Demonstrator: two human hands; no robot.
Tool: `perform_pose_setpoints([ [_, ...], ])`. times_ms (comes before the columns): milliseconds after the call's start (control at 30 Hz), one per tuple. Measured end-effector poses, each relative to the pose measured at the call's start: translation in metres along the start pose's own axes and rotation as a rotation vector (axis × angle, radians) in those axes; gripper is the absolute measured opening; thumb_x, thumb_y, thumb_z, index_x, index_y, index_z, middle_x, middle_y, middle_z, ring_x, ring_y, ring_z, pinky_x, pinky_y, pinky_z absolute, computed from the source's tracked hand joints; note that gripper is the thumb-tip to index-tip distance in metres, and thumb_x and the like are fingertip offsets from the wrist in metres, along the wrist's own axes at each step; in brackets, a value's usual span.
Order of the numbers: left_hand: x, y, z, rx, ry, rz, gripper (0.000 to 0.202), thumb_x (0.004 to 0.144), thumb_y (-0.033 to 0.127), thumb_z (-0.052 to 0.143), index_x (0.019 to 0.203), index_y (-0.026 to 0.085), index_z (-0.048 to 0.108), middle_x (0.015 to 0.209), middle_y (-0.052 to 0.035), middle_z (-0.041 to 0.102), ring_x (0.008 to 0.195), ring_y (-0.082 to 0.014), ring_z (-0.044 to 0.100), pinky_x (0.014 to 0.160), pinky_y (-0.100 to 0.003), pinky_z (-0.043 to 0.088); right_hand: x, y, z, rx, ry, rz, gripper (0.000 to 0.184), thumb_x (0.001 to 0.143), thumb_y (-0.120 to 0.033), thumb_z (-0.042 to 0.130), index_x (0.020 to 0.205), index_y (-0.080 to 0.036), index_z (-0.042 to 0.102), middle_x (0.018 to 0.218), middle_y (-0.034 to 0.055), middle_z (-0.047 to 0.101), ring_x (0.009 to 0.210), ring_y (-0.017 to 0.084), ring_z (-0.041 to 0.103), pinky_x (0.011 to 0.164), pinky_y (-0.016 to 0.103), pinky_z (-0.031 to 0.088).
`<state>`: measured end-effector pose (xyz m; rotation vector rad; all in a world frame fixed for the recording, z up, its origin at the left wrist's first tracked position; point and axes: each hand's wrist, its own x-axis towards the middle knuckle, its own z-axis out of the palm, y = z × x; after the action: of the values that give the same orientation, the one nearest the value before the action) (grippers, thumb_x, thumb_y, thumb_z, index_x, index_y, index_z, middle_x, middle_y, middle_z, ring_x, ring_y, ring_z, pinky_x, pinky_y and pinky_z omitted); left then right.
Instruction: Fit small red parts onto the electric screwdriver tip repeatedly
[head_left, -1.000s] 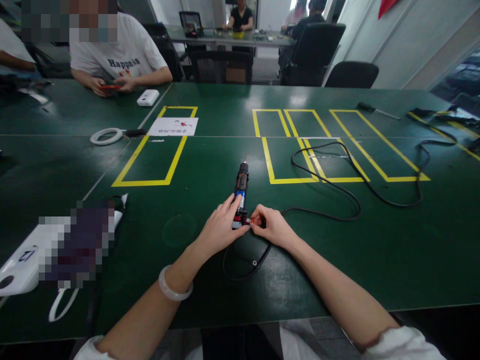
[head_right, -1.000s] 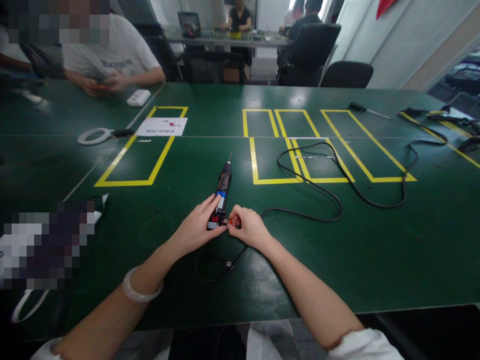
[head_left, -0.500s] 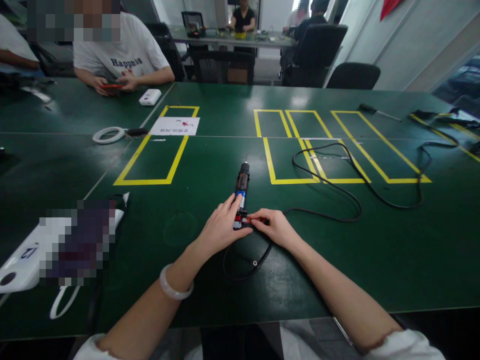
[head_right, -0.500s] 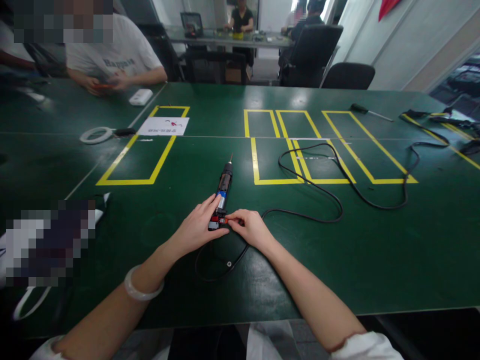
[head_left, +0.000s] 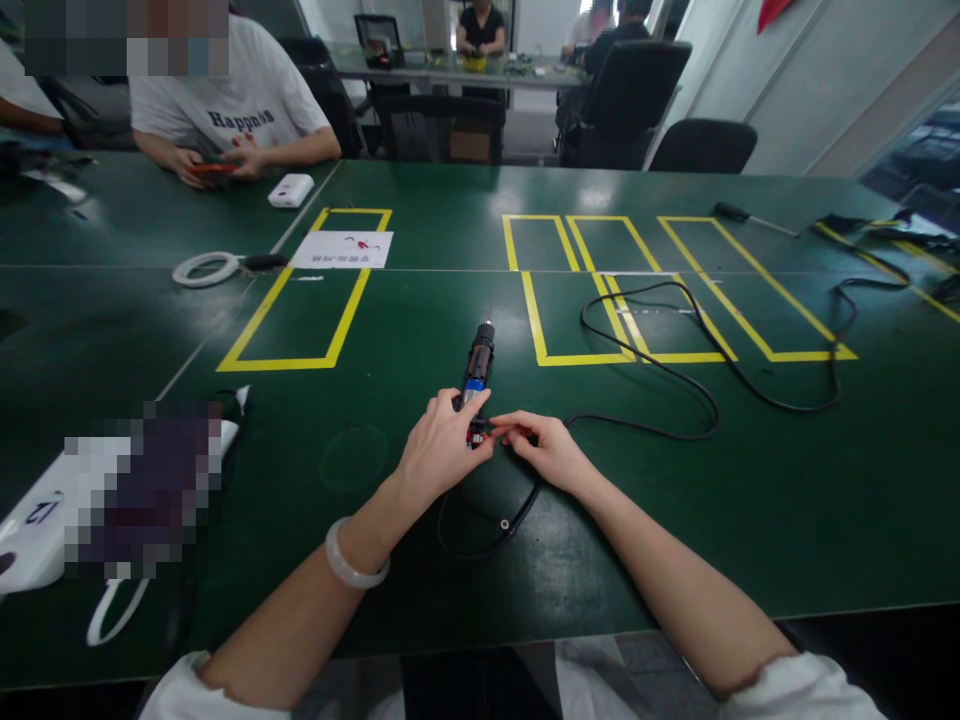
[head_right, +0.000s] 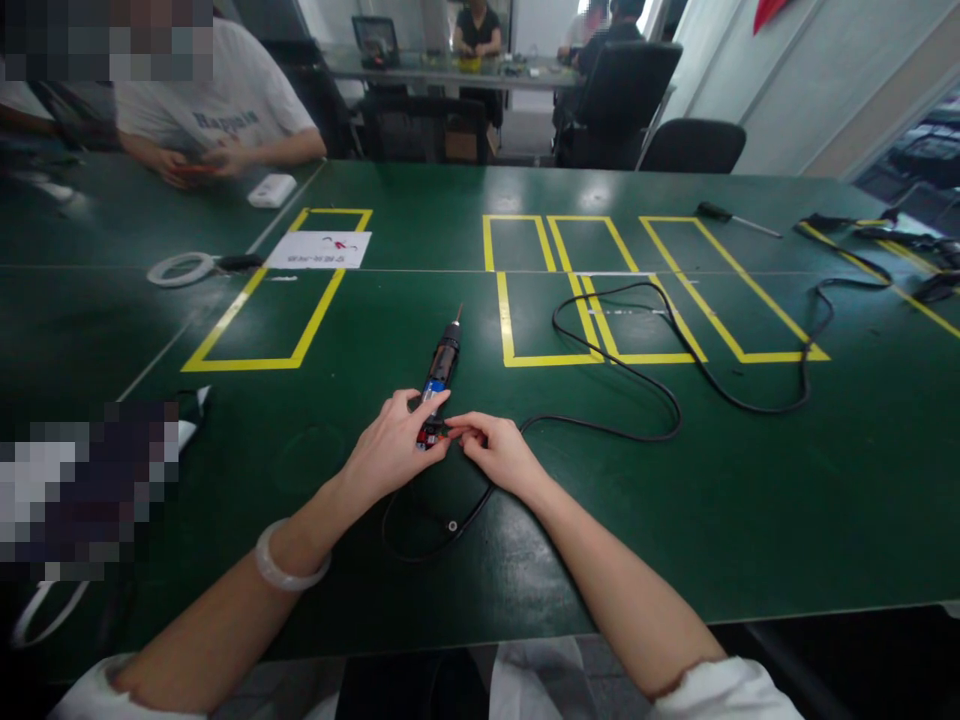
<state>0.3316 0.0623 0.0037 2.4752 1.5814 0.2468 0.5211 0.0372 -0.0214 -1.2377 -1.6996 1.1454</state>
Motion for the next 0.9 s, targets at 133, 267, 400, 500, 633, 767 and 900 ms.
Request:
perform_pose_setpoints([
  [133,0.002,-0.008,-0.006,0.028,-0.025,-0.004,0.067,0.081,0.042,0.058,0.145,0.032,0.042,0.13,-0.0134,0.045,0.112,-0.0319,0.053,0.087,-0.043,0.052,0.0,0.0,-0.004,-0.057,0.069,-0.038,0.029,0.088,-0.012,0.05,0.109,-0.017,0.069,0.092,0.0043,0.074,0.079,0.014,0.066,0.071,0.026,0.05],
  [267,0.005,-0.026,-0.015,0.058,-0.047,-0.034,0.068,0.082,0.045,0.057,0.146,0.031,0.041,0.132,-0.0134,0.044,0.114,-0.0324,0.052,0.092,-0.045,0.049,0.0,0.0,-0.008,-0.117,0.158,-0.081,0.027,0.09,-0.014,0.05,0.109,-0.019,0.069,0.093,0.0043,0.073,0.083,0.016,0.065,0.073,0.027,0.049],
  [400,0.008,-0.058,-0.022,0.088,-0.062,-0.079,0.07,0.082,0.049,0.055,0.148,0.033,0.038,0.134,-0.0139,0.042,0.116,-0.0334,0.051,0.094,-0.045,0.047,-0.001,0.0,-0.011,-0.17,0.257,-0.134,0.025,0.09,-0.014,0.051,0.105,-0.021,0.069,0.093,0.004,0.072,0.088,0.017,0.064,0.079,0.029,0.048],
  [500,0.011,-0.092,-0.027,0.116,-0.061,-0.12,0.072,0.081,0.053,0.055,0.148,0.034,0.037,0.134,-0.0144,0.042,0.116,-0.0345,0.051,0.095,-0.046,0.045,-0.001,-0.001,-0.012,-0.181,0.28,-0.151,0.023,0.091,-0.014,0.051,0.103,-0.021,0.069,0.092,0.004,0.071,0.088,0.017,0.063,0.081,0.031,0.048],
  [633,0.017,-0.14,-0.034,0.162,-0.073,-0.192,0.072,0.083,0.052,0.053,0.15,0.033,0.033,0.138,-0.0157,0.041,0.124,-0.0367,0.046,0.099,-0.047,0.04,-0.001,-0.001,-0.012,-0.185,0.283,-0.161,0.023,0.091,-0.014,0.051,0.102,-0.021,0.069,0.093,0.0042,0.071,0.089,0.018,0.063,0.081,0.032,0.048],
  [767,0.02,-0.184,-0.043,0.179,-0.095,-0.262,0.072,0.085,0.047,0.052,0.151,0.027,0.032,0.144,-0.016,0.04,0.126,-0.0344,0.043,0.102,-0.046,0.036,-0.002,-0.001,-0.012,-0.192,0.274,-0.155,0.022,0.091,-0.015,0.05,0.1,-0.022,0.069,0.094,0.004,0.071,0.091,0.019,0.063,0.083,0.032,0.048],
  [900,0.02,-0.214,-0.05,0.178,-0.076,-0.308,0.071,0.087,0.043,0.054,0.151,0.021,0.032,0.147,-0.0167,0.039,0.126,-0.032,0.042,0.104,-0.045,0.033,-0.001,0.0,-0.013,-0.196,0.273,-0.155,0.021,0.091,-0.015,0.05,0.099,-0.022,0.069,0.094,0.004,0.07,0.092,0.019,0.064,0.083,0.033,0.048],
])
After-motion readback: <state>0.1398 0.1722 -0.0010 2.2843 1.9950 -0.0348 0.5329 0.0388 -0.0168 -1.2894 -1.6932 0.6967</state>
